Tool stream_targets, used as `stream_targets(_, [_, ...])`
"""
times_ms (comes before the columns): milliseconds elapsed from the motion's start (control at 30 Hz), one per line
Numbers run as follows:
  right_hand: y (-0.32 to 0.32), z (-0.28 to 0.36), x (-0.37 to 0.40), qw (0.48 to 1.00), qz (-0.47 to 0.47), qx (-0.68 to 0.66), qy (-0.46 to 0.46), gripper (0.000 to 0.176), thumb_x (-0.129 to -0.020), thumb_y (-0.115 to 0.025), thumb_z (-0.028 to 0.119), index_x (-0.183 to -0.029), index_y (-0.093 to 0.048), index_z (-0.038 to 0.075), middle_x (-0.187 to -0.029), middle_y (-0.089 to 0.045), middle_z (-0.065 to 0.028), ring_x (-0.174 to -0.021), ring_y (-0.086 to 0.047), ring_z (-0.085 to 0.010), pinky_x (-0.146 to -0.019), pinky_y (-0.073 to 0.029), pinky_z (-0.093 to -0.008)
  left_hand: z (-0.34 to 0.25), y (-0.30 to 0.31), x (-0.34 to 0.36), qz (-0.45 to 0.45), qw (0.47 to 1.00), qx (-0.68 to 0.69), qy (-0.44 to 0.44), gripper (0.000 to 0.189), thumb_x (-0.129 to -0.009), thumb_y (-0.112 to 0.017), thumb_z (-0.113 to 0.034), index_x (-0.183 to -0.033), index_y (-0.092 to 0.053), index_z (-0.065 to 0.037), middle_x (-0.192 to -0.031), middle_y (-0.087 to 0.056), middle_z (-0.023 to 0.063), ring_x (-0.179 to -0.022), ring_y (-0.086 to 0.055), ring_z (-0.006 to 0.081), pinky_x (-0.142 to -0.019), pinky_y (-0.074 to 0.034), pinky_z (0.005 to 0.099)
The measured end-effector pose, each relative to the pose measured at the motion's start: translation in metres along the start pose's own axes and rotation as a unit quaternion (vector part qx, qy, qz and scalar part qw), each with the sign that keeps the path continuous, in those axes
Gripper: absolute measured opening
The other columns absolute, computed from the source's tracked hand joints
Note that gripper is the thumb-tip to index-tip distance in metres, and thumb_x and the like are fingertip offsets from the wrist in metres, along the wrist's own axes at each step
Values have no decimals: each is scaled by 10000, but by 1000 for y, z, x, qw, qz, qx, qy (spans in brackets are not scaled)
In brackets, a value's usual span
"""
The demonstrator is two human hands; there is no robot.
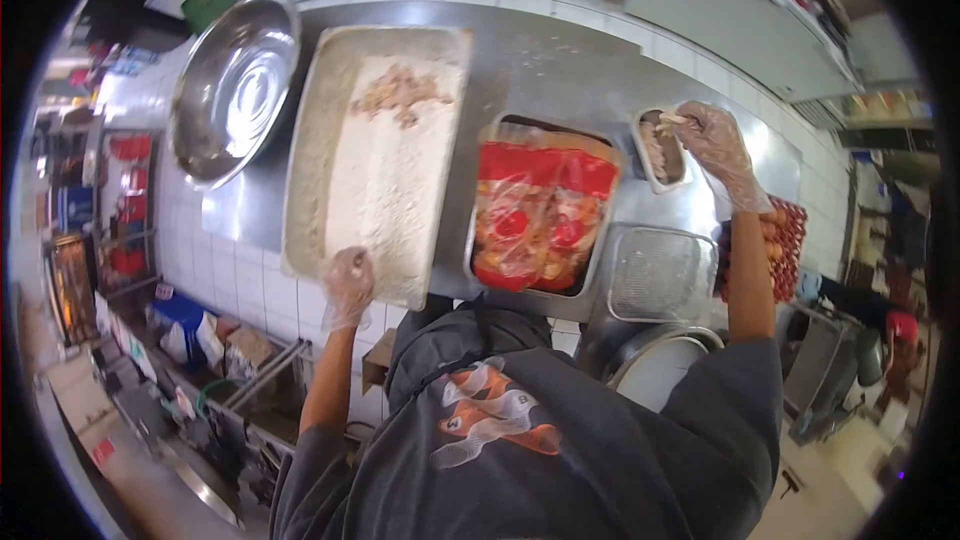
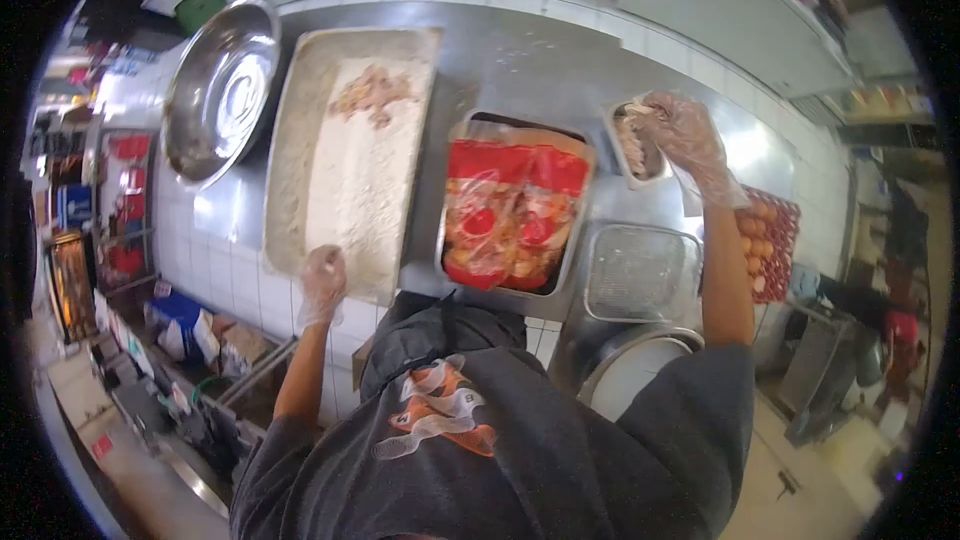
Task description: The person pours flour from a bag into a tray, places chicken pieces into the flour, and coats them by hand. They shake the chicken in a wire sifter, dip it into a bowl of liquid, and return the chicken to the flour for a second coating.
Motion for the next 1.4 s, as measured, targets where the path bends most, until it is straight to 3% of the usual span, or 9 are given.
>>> stream_targets(300, [-114, 210, -99, 956, 42, -204, 205, 371, -878, -697, 324, -1132, -704, 54, -1018, -704, -136, -918, -667, -232, -832, -549, -364, 5, 0, 1, -29, 999, 42, 6, 100, -791, -661, -36, -886, -655, -66, -765, -658, 127, -635, -641, 258, -598, -514, 366])
stream_targets(500, [-140, 264, -133, 965, 86, -159, 191, 297, -871, -655, 232, -1093, -710, 41, -1014, -718, -133, -889, -683, -208, -814, -547, -324, 8, -1, 3, -45, 998, 51, 10, 99, -788, -661, -34, -881, -650, -67, -769, -657, 132, -652, -643, 263, -607, -514, 368])
stream_targets(733, [-105, 112, -61, 969, -123, -204, 62, 281, -868, -660, 228, -1028, -709, 2, -922, -733, -131, -848, -697, -200, -748, -549, -321, 7, -3, 3, -25, 1000, 10, -4, 116, -800, -645, -32, -911, -667, -58, -816, -667, 131, -710, -650, 254, -646, -519, 357])
stream_targets(867, [-79, -55, 0, 958, -203, -66, -193, 269, -856, -659, 231, -1021, -720, 27, -912, -729, -161, -874, -707, -261, -796, -543, -345, 2, -4, 4, -18, 999, 43, 14, 83, -822, -650, -51, -901, -673, -50, -808, -671, 121, -679, -653, 238, -624, -519, 337])
stream_targets(967, [-96, -100, 2, 990, -43, 69, -119, 207, -844, -638, 191, -976, -725, 57, -941, -712, -191, -875, -694, -328, -807, -540, -385, 1, -4, 2, 3, 999, 38, 13, 86, -832, -648, -61, -912, -673, -42, -775, -667, 119, -647, -651, 238, -620, -520, 340])
stream_targets(1067, [-121, -126, -10, 992, -48, 118, -3, 189, -822, -628, 175, -951, -722, 75, -936, -700, -192, -862, -677, -371, -799, -537, -422, -4, -5, 2, 14, 999, 23, 30, 91, -836, -645, -70, -914, -677, -39, -780, -671, 123, -647, -655, 243, -620, -521, 346])
stream_targets(1100, [-128, -128, -18, 985, 1, 154, -80, 164, -834, -601, 173, -904, -718, 81, -872, -698, -186, -827, -680, -370, -755, -540, -451, -5, -4, 4, 23, 999, 18, 28, 92, -838, -642, -76, -915, -677, -40, -782, -672, 125, -651, -656, 245, -623, -521, 351])
stream_targets(1200, [-137, -127, -23, 973, 65, 206, -79, 177, -868, -561, 182, -870, -705, 79, -829, -690, -184, -794, -681, -366, -712, -547, -455, 0, -6, 2, 38, 999, -3, 22, 99, -844, -636, -94, -915, -678, -40, -789, -673, 131, -662, -658, 251, -634, -523, 364])
stream_targets(1400, [-166, -164, -32, 965, -1, 262, 16, 182, -877, -542, 165, -826, -674, 51, -824, -688, -185, -782, -684, -360, -676, -551, -445, 1, -8, 3, 52, 998, -20, 29, 103, -851, -634, -115, -908, -675, -40, -816, -674, 134, -685, -658, 256, -652, -523, 377])
Point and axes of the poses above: each hand's wrist, its own x-axis away from the middle knuckle, its own y-axis out of the back of the hand, z = x × y, the point moved 2 cm from there along -x, towards the middle knuckle
